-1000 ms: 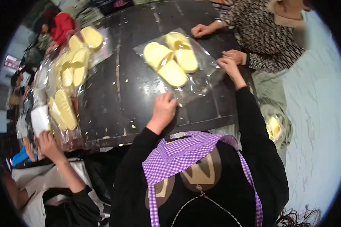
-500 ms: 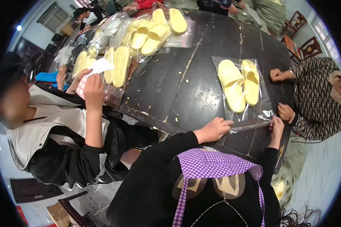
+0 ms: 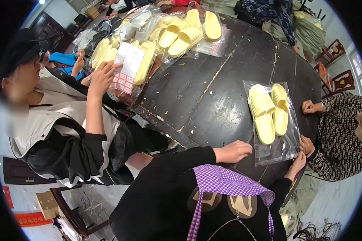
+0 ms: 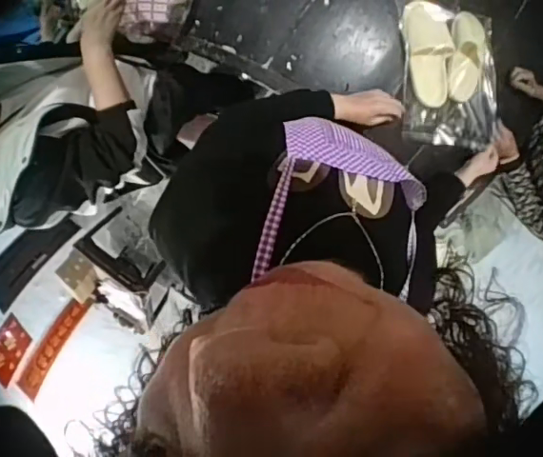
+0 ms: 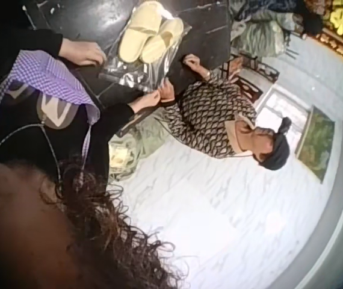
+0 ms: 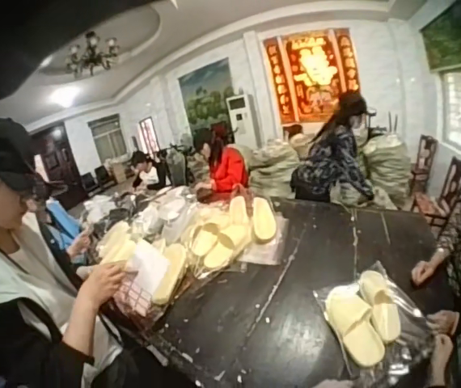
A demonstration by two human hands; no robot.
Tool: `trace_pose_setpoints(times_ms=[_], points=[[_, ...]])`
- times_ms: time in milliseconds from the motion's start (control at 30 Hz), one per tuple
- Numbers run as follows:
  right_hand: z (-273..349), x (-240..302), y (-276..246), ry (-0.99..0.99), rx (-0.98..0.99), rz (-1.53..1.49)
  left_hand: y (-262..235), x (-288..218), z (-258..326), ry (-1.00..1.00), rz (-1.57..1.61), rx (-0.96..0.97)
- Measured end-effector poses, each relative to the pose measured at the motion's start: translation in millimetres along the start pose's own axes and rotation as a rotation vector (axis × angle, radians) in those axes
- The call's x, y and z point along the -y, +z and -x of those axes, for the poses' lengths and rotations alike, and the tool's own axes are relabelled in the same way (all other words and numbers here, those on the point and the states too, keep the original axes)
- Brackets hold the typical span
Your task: The person removes slippers from a large sack, puts pairs of slippers into plastic bags at the table, and seals the bags by hand.
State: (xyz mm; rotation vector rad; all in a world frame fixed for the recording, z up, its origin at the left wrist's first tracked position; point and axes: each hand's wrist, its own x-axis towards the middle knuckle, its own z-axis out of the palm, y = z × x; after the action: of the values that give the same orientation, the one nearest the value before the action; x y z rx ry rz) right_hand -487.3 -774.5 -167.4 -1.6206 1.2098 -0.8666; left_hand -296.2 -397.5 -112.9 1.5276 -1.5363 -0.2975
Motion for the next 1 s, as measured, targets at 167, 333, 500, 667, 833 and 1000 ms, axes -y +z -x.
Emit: trace_pose_setpoints(times_ms=[167, 333, 500, 667, 833, 1000], points=[[21.7, 13.2, 8.7, -0.082, -0.128, 0.045, -42.4, 16.4, 47.0, -0.257, -0.072, -0.361], [20.2, -6.0, -1.9, -0.195, -0.291, 0.078, -80.9, 20.0, 97.1, -0.423, -0.210, -0.666], [42.9, 29.6, 12.7, -0.276, -0.526, 0.244, -114.0, 22.1, 143.1, -0.672, -0.325, -0.982], [97.4, 112.1, 69.9, -0.612, -0.278, 0.016, -133.9, 28.2, 163.9, -0.667, -0.467, -1.054], [190.0, 145.4, 168.6, -0.607, 0.328, -0.096, -142.4, 40.3, 176.8, -0.851, -0.268, -1.232], [233.6, 140.6, 234.1, -0.781, 0.751, -0.041, -143.0, 45.3, 194.0, -0.875, -0.139, -1.395]])
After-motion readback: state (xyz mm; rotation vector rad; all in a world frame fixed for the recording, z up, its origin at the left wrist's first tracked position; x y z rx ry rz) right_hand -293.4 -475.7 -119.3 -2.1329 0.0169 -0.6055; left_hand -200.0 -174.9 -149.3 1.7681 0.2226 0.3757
